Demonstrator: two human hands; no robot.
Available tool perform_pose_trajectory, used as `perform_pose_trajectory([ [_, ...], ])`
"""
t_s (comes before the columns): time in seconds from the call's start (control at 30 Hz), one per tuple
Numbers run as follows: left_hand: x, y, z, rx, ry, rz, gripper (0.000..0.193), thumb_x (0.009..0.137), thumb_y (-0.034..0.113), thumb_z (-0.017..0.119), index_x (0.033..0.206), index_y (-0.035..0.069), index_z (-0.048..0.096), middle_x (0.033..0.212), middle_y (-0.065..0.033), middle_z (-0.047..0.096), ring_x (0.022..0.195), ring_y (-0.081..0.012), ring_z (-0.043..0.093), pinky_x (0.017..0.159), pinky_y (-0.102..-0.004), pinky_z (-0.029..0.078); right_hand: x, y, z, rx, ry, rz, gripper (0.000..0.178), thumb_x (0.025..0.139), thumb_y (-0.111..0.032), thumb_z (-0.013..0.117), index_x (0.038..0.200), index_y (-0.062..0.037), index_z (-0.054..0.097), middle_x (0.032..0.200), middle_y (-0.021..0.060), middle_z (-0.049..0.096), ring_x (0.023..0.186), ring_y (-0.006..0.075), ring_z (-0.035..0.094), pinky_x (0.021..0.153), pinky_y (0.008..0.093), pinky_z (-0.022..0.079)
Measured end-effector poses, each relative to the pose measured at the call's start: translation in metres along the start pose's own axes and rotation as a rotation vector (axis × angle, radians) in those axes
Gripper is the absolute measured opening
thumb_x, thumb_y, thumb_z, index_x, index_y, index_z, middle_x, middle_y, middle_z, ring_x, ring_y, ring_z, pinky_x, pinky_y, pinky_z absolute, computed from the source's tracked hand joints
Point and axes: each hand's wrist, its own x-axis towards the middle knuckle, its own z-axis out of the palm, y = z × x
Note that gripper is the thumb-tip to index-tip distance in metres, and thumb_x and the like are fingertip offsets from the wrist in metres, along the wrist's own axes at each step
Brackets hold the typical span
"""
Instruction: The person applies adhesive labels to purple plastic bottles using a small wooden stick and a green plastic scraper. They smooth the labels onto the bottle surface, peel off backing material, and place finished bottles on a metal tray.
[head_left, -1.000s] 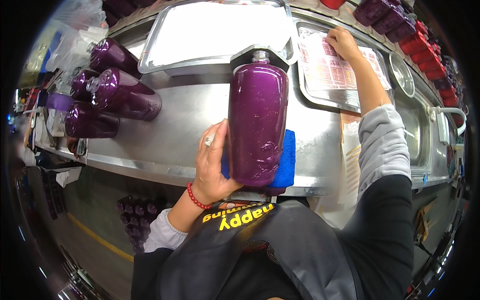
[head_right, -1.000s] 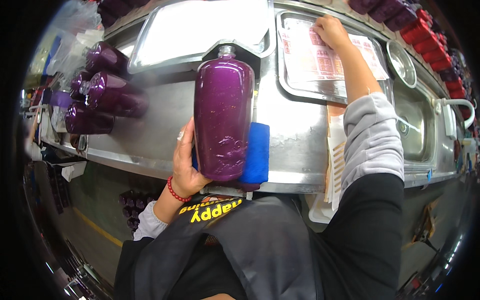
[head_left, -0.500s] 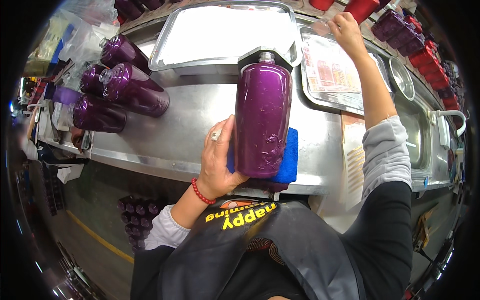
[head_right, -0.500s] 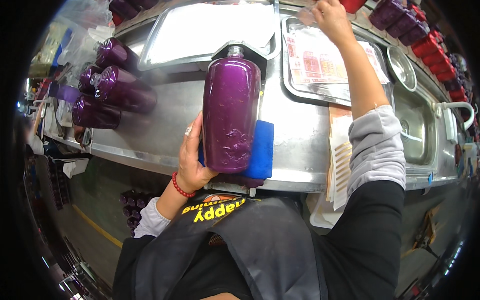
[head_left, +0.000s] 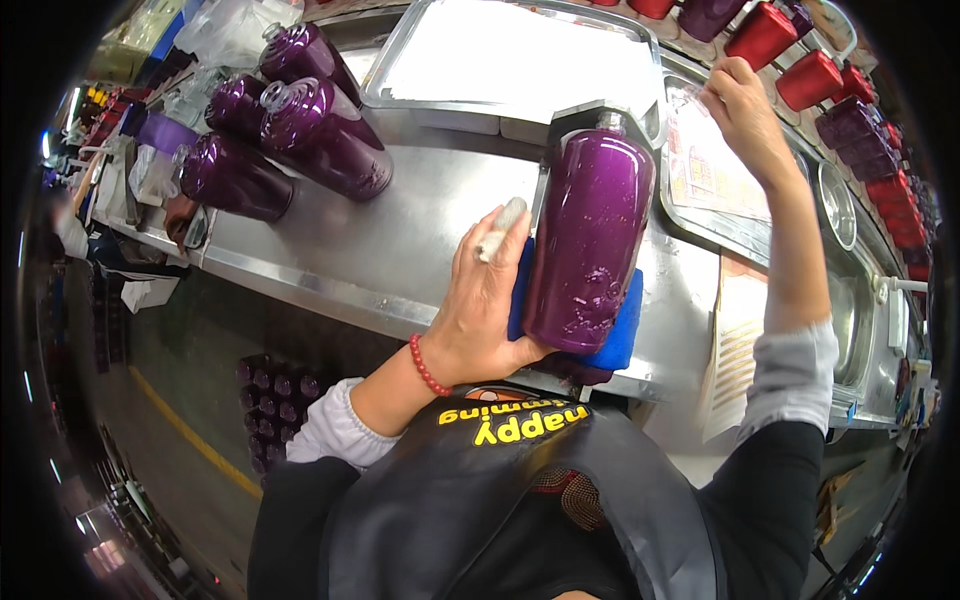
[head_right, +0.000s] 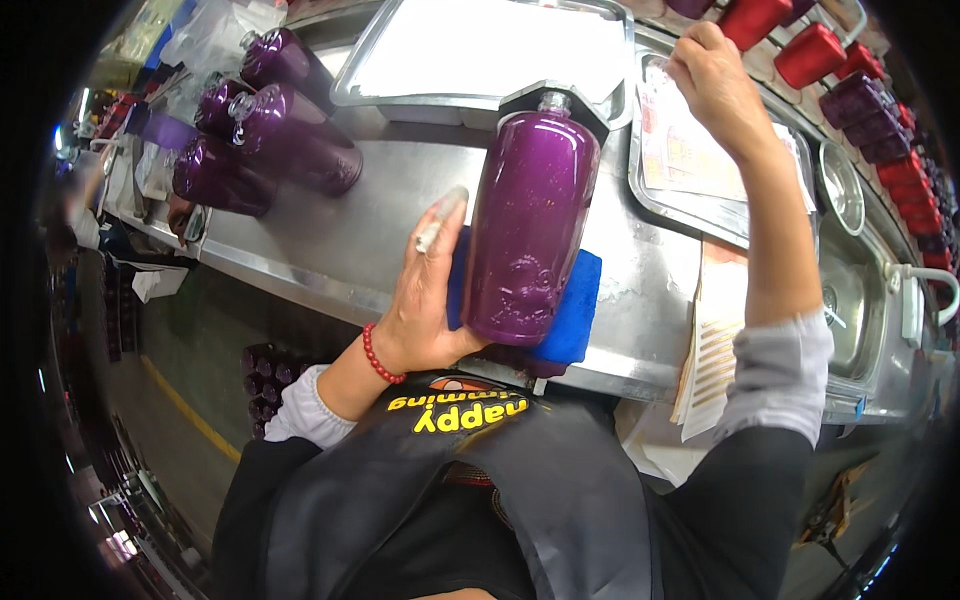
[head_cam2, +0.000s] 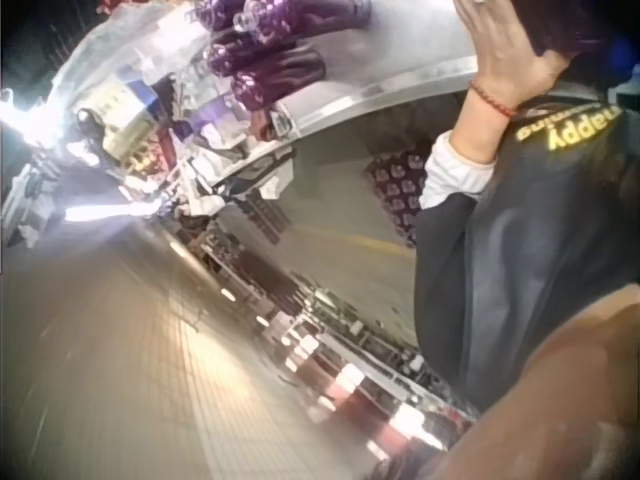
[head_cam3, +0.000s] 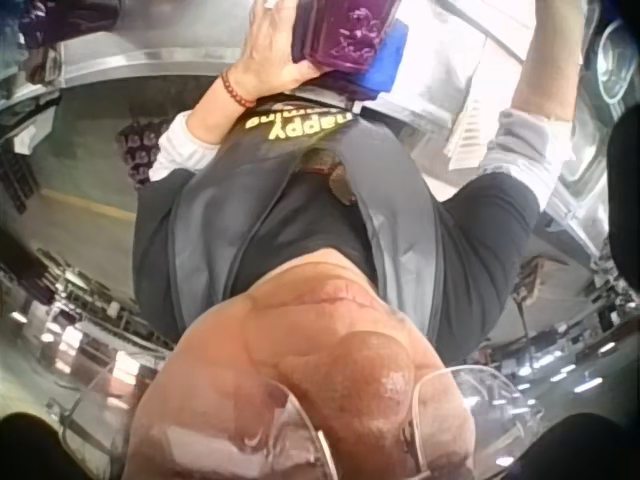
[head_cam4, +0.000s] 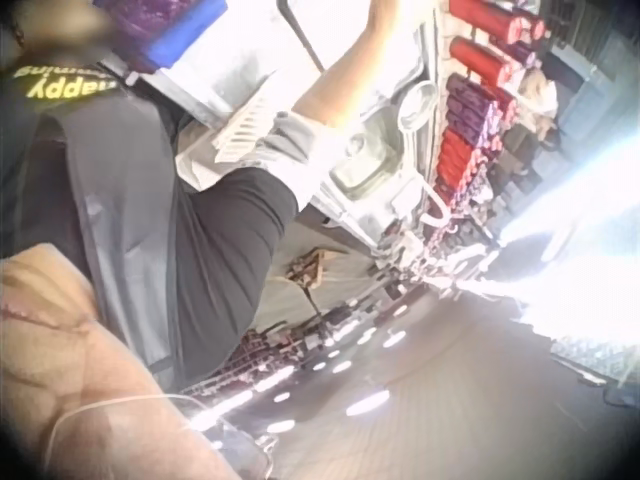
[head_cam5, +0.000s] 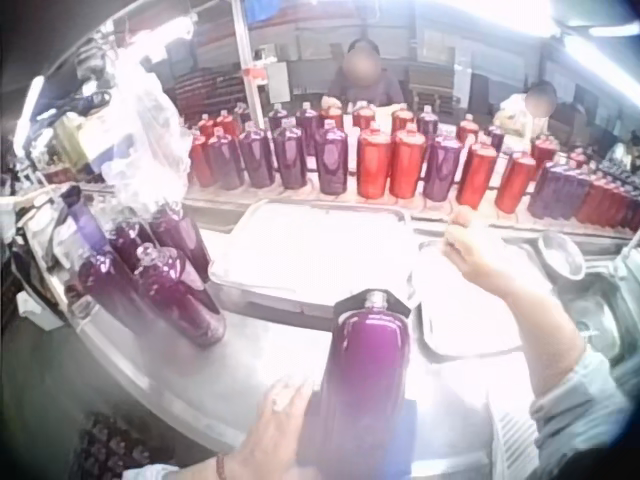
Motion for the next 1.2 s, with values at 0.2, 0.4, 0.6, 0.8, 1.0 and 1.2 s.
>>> perform_pose_trajectory([
  [0.2, 0.004, -0.006, 0.004, -0.024, 0.038, 0.084, 0.116, 0.083, 0.062, 0.070, 0.158, -0.006, 0.012, 0.145, -0.0274, 0.047, 0.142, -0.0440, 0.037, 0.119, -0.0594, 0.016, -0.007, -0.110, -0.109, 0.418, -0.233, -0.132, 0.014, 0.095, -0.010, 0.064, 0.090, 0.0000, 0.055, 0.116, 0.0114, 0.054, 0.097, 0.0202, 0.059, 0.080, 0.0318, 0.048],
  [0.4, 0.004, -0.012, 0.001, -0.089, -0.023, 0.105, 0.110, 0.086, 0.046, 0.075, 0.157, -0.009, 0.011, 0.158, -0.0294, 0.030, 0.146, -0.0415, 0.032, 0.122, -0.0474, 0.021, -0.018, -0.148, -0.058, 0.524, -0.238, -0.075, 0.013, 0.094, -0.008, 0.065, 0.088, -0.0025, 0.054, 0.108, 0.0095, 0.053, 0.097, 0.0231, 0.058, 0.078, 0.0357, 0.050],
  [0.6, 0.039, 0.000, -0.012, -0.914, 0.063, -0.294, 0.087, 0.102, 0.034, 0.060, 0.158, -0.008, 0.008, 0.160, -0.0242, 0.025, 0.144, -0.0253, 0.035, 0.117, -0.0369, 0.031, -0.025, -0.150, -0.048, 0.468, -0.150, -0.030, 0.015, 0.093, -0.011, 0.067, 0.089, -0.0019, 0.056, 0.106, 0.0133, 0.053, 0.096, 0.0313, 0.058, 0.082, 0.0404, 0.049],
  [0.8, 0.069, 0.013, -0.001, -1.186, 0.060, -0.382, 0.090, 0.101, 0.033, 0.061, 0.155, -0.012, 0.005, 0.150, -0.0249, 0.037, 0.134, -0.0249, 0.046, 0.109, -0.0340, 0.043, -0.022, -0.148, -0.051, 0.473, -0.152, -0.063, 0.015, 0.093, -0.010, 0.067, 0.089, -0.0013, 0.056, 0.105, 0.0139, 0.053, 0.094, 0.0318, 0.058, 0.081, 0.0405, 0.049],
  [1.0, 0.069, 0.009, 0.001, -1.242, 0.033, -0.374, 0.090, 0.101, 0.031, 0.062, 0.155, -0.012, 0.004, 0.150, -0.0245, 0.037, 0.133, -0.0244, 0.047, 0.109, -0.0338, 0.043, -0.020, -0.150, -0.046, 0.515, -0.113, -0.052, 0.014, 0.087, -0.006, 0.069, 0.087, 0.0015, 0.057, 0.100, 0.0136, 0.056, 0.092, 0.0318, 0.058, 0.081, 0.0400, 0.050],
  [1.2, 0.066, 0.004, 0.004, -1.266, 0.049, -0.383, 0.091, 0.100, 0.029, 0.063, 0.155, -0.012, 0.003, 0.150, -0.0243, 0.037, 0.133, -0.0242, 0.048, 0.108, -0.0337, 0.044, -0.020, -0.151, -0.045, 0.527, -0.119, -0.026, 0.016, 0.089, -0.009, 0.070, 0.086, 0.0010, 0.058, 0.101, 0.0132, 0.055, 0.092, 0.0314, 0.058, 0.081, 0.0396, 0.050],
])
